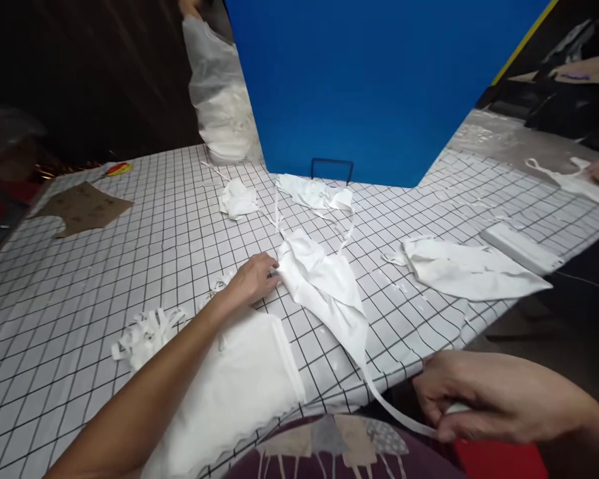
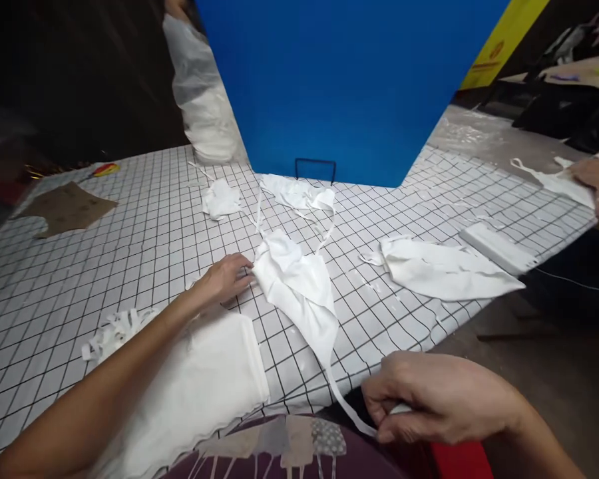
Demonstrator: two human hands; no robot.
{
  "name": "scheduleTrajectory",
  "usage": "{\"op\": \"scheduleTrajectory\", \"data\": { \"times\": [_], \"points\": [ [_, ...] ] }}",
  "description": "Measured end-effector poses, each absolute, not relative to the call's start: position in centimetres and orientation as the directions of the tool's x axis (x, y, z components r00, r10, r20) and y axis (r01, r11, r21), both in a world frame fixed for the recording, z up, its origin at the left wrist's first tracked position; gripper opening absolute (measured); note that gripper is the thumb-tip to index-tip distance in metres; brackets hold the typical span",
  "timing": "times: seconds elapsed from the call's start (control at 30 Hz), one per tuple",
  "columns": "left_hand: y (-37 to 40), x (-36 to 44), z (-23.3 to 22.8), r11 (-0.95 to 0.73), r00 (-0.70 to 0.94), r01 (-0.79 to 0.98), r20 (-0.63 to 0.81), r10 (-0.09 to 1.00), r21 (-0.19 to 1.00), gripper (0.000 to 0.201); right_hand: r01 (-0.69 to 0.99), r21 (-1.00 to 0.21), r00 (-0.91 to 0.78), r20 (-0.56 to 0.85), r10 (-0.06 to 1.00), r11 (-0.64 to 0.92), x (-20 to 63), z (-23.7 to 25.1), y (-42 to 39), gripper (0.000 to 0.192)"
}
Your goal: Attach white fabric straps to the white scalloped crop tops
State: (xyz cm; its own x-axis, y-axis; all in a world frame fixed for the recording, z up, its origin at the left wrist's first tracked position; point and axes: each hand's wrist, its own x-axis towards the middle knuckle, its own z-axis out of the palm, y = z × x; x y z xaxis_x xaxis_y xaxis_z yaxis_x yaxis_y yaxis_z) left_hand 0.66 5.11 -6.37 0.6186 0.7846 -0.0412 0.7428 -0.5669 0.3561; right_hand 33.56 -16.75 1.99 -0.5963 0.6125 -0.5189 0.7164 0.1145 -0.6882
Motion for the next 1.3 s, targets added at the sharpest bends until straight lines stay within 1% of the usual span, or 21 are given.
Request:
{"op": "scheduleTrajectory", "data": {
  "times": [0.1,0.2,0.27,0.33,0.4,0.47,0.53,0.57,0.6,0.63,0.67,0.73,0.77,0.8,0.87,0.93,1.0,1.1,1.17,1.23,1.3],
  "points": [
    [5.7,3.3,-6.8,-0.551,0.595,0.754,-0.017,0.804,0.358,0.031,0.631,-0.776,-0.610,-0.482,0.629,0.018,34.0,1.4,-17.1,0.026],
    [6.9,5.8,-6.9,-0.561,0.581,0.746,0.062,0.812,0.359,0.034,0.590,-0.808,-0.537,-0.388,0.749,0.005,34.2,-0.2,-15.2,0.034],
    [8.4,7.4,-6.9,-0.569,0.581,0.737,0.088,0.809,0.363,0.039,0.637,-0.771,-0.394,-0.306,0.867,0.017,34.0,-2.0,-12.8,0.035],
    [10.0,9.1,-7.0,-0.585,0.613,0.725,0.046,0.789,0.363,0.047,0.709,-0.705,-0.210,-0.171,0.963,0.029,33.5,-4.3,-9.5,0.031],
    [11.6,10.6,-7.1,-0.616,0.676,0.700,-0.059,0.734,0.361,0.053,0.785,-0.620,-0.031,-0.049,0.998,-0.006,32.8,-6.7,-6.0,0.029],
    [12.7,11.7,-7.2,-0.641,0.723,0.676,-0.160,0.672,0.364,0.049,0.834,-0.548,0.063,-0.013,0.998,-0.060,32.0,-8.6,-2.9,0.030],
    [13.6,12.0,-6.8,-0.641,0.738,0.667,-0.222,0.637,0.380,0.031,0.845,-0.533,0.043,-0.018,0.999,-0.046,31.7,-9.6,-0.8,0.021],
    [13.9,11.8,-6.4,-0.636,0.743,0.663,-0.242,0.624,0.394,0.022,0.832,-0.555,0.006,-0.023,1.000,-0.018,31.8,-9.8,-0.1,0.016],
    [14.2,11.4,-5.9,-0.636,0.750,0.657,-0.261,0.608,0.405,0.018,0.792,-0.611,-0.037,-0.027,0.999,0.013,32.1,-9.7,0.3,0.015],
    [14.4,10.9,-5.2,-0.631,0.763,0.641,-0.273,0.586,0.437,0.017,0.719,-0.695,-0.074,-0.031,0.997,0.032,32.5,-9.4,0.5,0.017],
    [14.7,10.3,-4.5,-0.609,0.780,0.615,-0.276,0.561,0.501,0.018,0.609,-0.793,-0.095,-0.036,0.995,0.030,33.1,-9.0,0.7,0.020],
    [15.0,9.1,-2.7,-0.481,0.820,0.513,-0.241,0.518,0.711,0.022,0.289,-0.957,-0.087,-0.035,0.996,-0.008,34.4,-7.8,0.9,0.026],
    [15.1,8.7,-1.8,-0.375,0.836,0.433,-0.210,0.507,0.819,0.024,0.130,-0.991,-0.065,-0.032,0.997,-0.024,34.9,-7.0,1.1,0.029],
    [15.2,8.3,-0.9,-0.258,0.846,0.342,-0.177,0.502,0.904,0.026,0.014,-0.999,-0.043,-0.029,0.999,-0.029,35.4,-6.1,1.3,0.031],
    [15.2,8.0,0.8,-0.076,0.857,0.173,-0.112,0.504,0.982,0.030,-0.114,-0.993,-0.029,-0.011,1.000,-0.014,35.8,-4.1,1.7,0.035],
    [14.8,8.0,2.0,0.023,0.865,0.057,-0.061,0.499,0.998,0.029,-0.145,-0.989,-0.056,0.037,0.998,0.029,35.7,-1.9,2.0,0.035],
    [14.2,8.0,2.7,0.083,0.879,0.011,-0.050,0.475,0.996,0.028,-0.136,-0.986,-0.091,0.107,0.990,0.094,35.2,0.1,2.2,0.034],
    [12.9,8.1,2.7,0.106,0.915,0.083,-0.118,0.385,0.991,0.042,-0.099,-0.981,-0.158,0.181,0.971,0.167,34.3,2.1,2.4,0.032],
    [12.0,7.9,2.3,0.103,0.935,0.126,-0.153,0.321,0.987,0.043,-0.065,-0.980,-0.205,0.198,0.959,0.188,33.9,2.8,2.5,0.031],
    [11.3,7.4,1.8,0.105,0.940,0.122,-0.149,0.307,0.987,0.039,-0.033,-0.977,-0.237,0.214,0.948,0.213,33.9,3.2,2.5,0.030],
    [11.0,6.6,1.6,0.107,0.933,0.107,-0.137,0.334,0.989,0.036,-0.008,-0.967,-0.240,0.250,0.938,0.255,34.3,3.8,2.4,0.030]
  ]
}}
